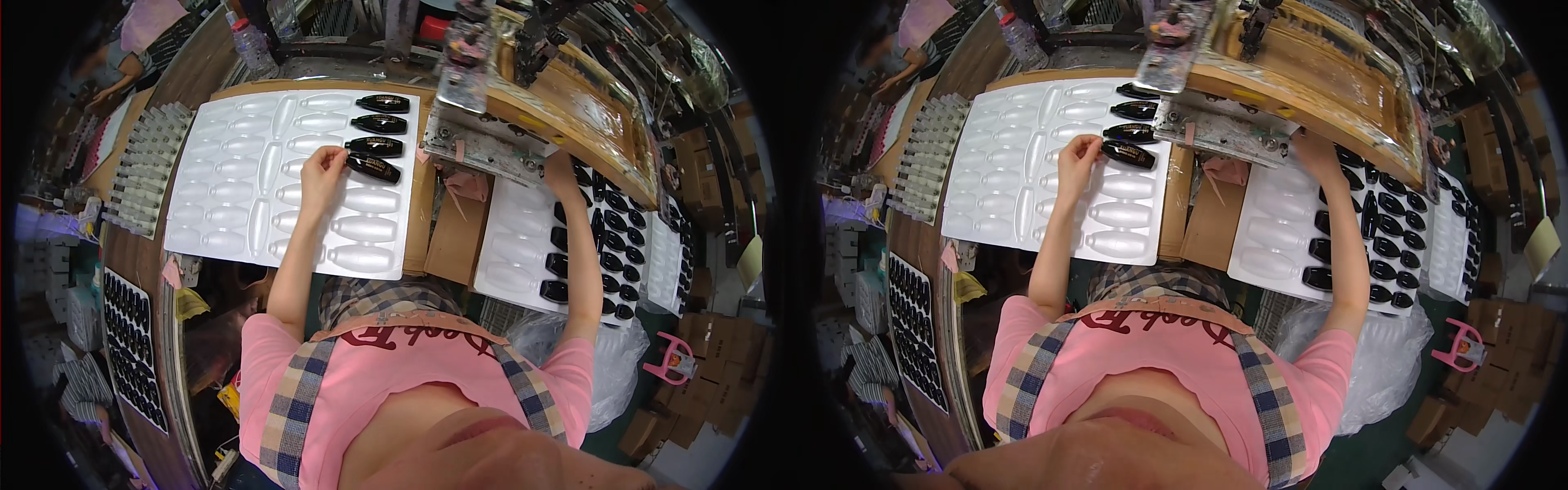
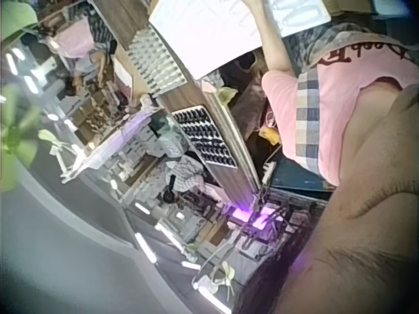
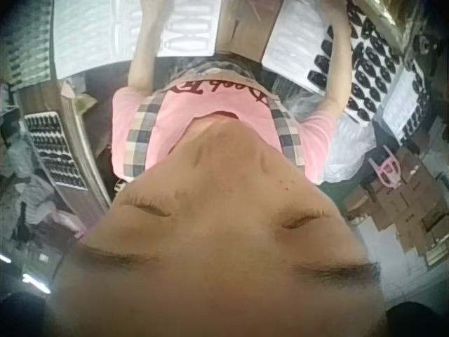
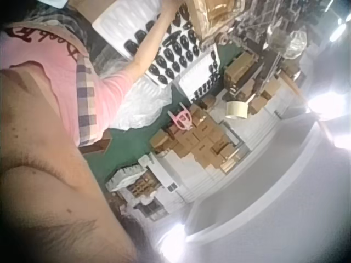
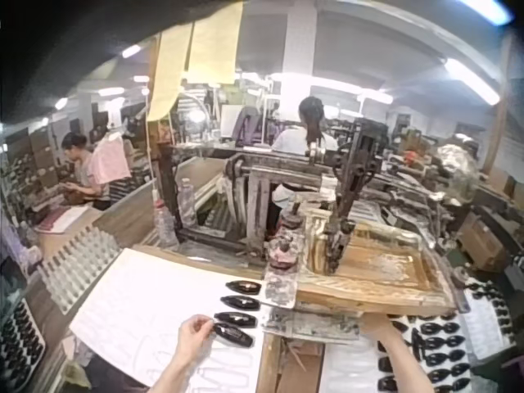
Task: Manually placing items on a tray and operating a small screen printing machine to apply text to black objects.
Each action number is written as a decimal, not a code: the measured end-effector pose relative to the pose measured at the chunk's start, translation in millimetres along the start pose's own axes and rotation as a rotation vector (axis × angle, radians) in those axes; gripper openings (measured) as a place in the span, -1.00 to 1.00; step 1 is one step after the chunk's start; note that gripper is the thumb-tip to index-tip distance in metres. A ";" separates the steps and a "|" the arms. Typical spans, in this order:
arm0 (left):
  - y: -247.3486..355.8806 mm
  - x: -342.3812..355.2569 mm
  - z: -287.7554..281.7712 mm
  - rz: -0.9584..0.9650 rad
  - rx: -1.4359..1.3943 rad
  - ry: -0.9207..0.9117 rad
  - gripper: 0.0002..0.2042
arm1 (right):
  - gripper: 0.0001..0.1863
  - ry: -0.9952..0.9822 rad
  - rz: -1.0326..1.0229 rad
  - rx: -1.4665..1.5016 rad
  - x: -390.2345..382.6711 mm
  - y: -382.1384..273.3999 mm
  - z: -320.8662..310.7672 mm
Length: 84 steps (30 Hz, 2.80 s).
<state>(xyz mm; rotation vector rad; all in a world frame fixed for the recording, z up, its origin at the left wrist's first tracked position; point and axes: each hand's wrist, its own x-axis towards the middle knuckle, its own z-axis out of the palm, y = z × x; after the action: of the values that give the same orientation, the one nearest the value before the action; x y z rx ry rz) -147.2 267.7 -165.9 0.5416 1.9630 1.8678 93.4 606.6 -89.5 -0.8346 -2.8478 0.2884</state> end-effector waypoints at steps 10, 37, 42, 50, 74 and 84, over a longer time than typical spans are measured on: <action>53.1 -4.0 14.7 0.353 0.579 0.103 -0.85 | -0.54 0.027 0.039 -0.255 -7.7 -27.1 -20.9; 69.3 22.4 -13.7 0.281 0.045 0.091 -0.83 | -0.64 0.394 -0.051 0.723 3.7 -52.0 -4.3; 21.7 -26.7 -5.6 0.124 0.123 0.206 -0.84 | -0.67 0.326 -0.132 0.080 35.5 33.7 29.6; 4.8 -46.2 -3.1 0.232 0.524 0.193 -0.89 | -0.60 0.244 -0.118 -0.310 50.4 34.4 42.3; 111.9 101.0 34.9 0.446 -0.179 -0.172 -0.81 | -0.44 0.149 -0.277 0.495 28.6 -130.9 -19.8; 20.4 -79.2 -26.8 0.040 0.044 0.145 -0.88 | -0.62 0.280 0.033 0.638 -59.8 -86.8 -64.3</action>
<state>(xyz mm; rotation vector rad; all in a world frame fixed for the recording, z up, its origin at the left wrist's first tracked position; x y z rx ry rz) -92.9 204.6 -143.7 0.4728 2.1046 1.9410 111.6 511.2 -13.3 -0.7089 -2.2634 0.9367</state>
